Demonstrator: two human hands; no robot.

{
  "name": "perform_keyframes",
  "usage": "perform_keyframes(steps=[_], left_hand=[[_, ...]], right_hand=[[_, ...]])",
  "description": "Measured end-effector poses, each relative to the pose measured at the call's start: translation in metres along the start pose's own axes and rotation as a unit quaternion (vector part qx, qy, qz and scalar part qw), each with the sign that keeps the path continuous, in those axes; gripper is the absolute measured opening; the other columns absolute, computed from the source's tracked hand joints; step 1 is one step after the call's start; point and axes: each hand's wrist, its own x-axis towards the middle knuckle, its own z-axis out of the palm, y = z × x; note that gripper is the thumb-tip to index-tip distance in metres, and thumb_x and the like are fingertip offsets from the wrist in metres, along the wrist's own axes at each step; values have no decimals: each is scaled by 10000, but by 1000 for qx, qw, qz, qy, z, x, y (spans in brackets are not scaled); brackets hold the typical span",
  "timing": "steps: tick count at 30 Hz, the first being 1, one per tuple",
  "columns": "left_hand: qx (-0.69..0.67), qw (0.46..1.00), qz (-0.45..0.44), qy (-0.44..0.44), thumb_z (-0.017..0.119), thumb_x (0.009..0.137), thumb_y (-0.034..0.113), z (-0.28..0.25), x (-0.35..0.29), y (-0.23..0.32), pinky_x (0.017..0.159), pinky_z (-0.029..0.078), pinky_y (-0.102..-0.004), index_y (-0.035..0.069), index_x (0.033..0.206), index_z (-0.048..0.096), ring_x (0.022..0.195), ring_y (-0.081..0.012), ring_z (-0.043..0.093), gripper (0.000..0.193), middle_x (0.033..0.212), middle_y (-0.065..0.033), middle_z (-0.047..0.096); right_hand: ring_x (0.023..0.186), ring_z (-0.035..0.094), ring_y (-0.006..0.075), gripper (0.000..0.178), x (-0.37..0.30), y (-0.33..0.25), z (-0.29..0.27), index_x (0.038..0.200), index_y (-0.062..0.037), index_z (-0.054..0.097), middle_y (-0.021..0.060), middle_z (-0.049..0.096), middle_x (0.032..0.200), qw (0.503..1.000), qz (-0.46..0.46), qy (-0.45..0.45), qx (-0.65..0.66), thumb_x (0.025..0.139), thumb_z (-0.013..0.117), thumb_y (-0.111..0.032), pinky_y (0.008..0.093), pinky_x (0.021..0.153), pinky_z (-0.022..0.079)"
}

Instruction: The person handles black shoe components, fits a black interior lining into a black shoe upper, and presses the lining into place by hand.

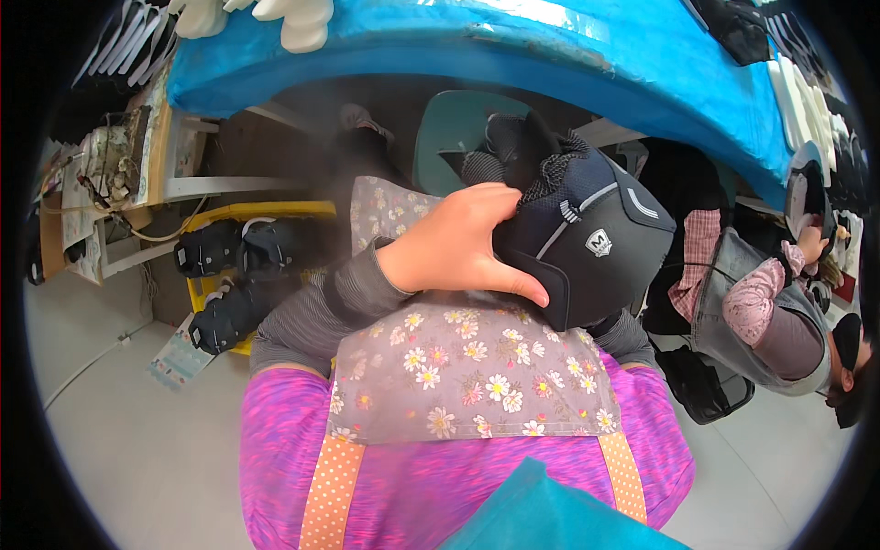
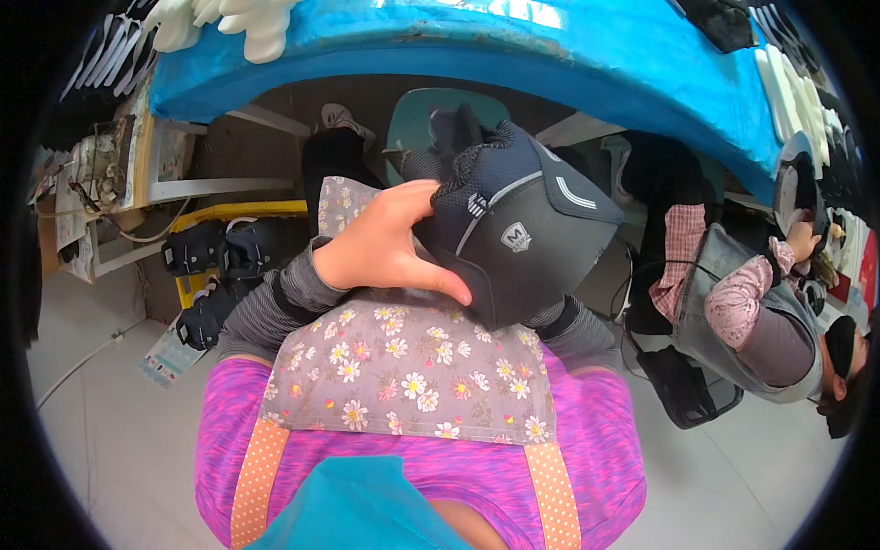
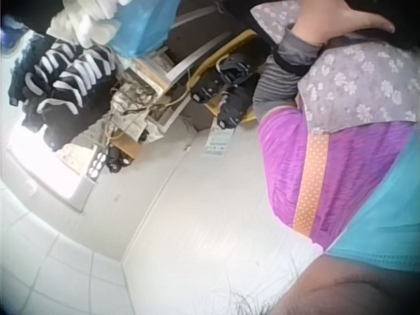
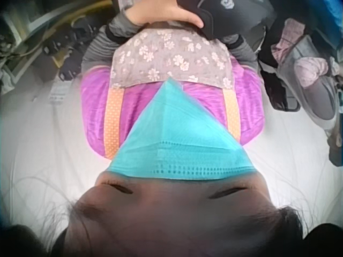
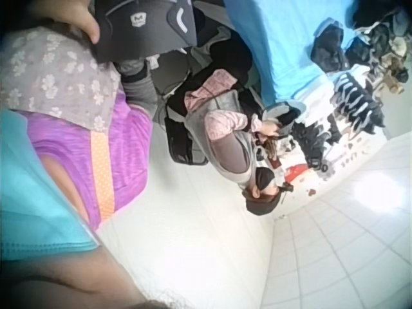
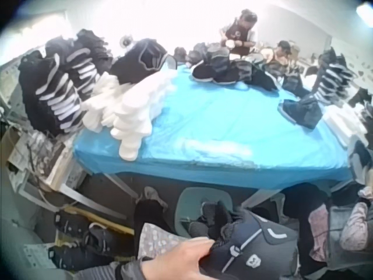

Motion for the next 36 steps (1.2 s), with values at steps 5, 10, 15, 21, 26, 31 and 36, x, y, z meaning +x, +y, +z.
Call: perform_keyframes(steps=[5, 10, 15, 21, 26, 31, 36], left_hand=[[-85, 981, 138, 108, 875, 561, 463, 15, 9, -8, 691, 458, -394, -41, 871, 554, 812, -345, 569, 673, 843, -178, 560], [1, 988, 138, 67, 859, 569, 476, -2, 13, 4, 676, 473, -408, -28, 854, 561, 785, -368, 599, 651, 797, -185, 586], [-4, 986, 96, -136, 867, 598, 415, -17, 17, 23, 679, 492, -389, -25, 1037, 618, 805, -380, 610, 670, 863, -194, 641], [-21, 982, 72, -172, 827, 678, 331, -1, 14, 9, 866, 473, -410, -24, 1186, 557, 1031, -390, 578, 676, 1149, -235, 580], [179, 951, 183, -175, 728, 706, 268, -40, 13, 21, 733, 483, -422, 24, 760, 633, 805, -310, 619, 267, 762, -129, 623], [433, 871, 219, -72, 597, 690, 156, -55, 9, 16, 839, 448, -342, 134, 697, 662, 887, -196, 597, 69, 800, -15, 620], [374, 883, 285, 6, 619, 677, 130, -40, 21, -5, 970, 436, -372, 81, 848, 678, 1054, -248, 580, 188, 981, -65, 644]], right_hand=[[1106, 534, 217, 713, 15, 1, -5, 1398, -28, 366, 112, 519, 1235, 1000, -12, 1, -10, 785, 726, -81, 336, 944, 452], [1096, 538, 216, 721, 17, -6, -8, 1398, -26, 363, 112, 522, 1226, 1000, -20, 1, -16, 780, 730, -75, 335, 937, 457], [1087, 543, 215, 728, 17, -9, -10, 1398, -25, 360, 113, 525, 1218, 999, -31, -10, -16, 775, 734, -69, 334, 931, 462], [1075, 548, 214, 738, 24, -16, -11, 1398, -23, 356, 113, 528, 1207, 998, -42, -2, -39, 769, 739, -62, 332, 922, 468], [1066, 552, 213, 745, 24, -25, -9, 1397, -21, 353, 113, 531, 1199, 996, -59, 5, -61, 763, 744, -56, 330, 916, 473], [1056, 557, 212, 753, 37, -35, 3, 1397, -20, 350, 114, 534, 1190, 987, -106, 14, -120, 758, 748, -50, 329, 909, 478], [1046, 561, 211, 761, 49, -45, 20, 1397, -18, 347, 114, 537, 1182, 969, -154, 48, -187, 753, 752, -44, 328, 902, 483]])
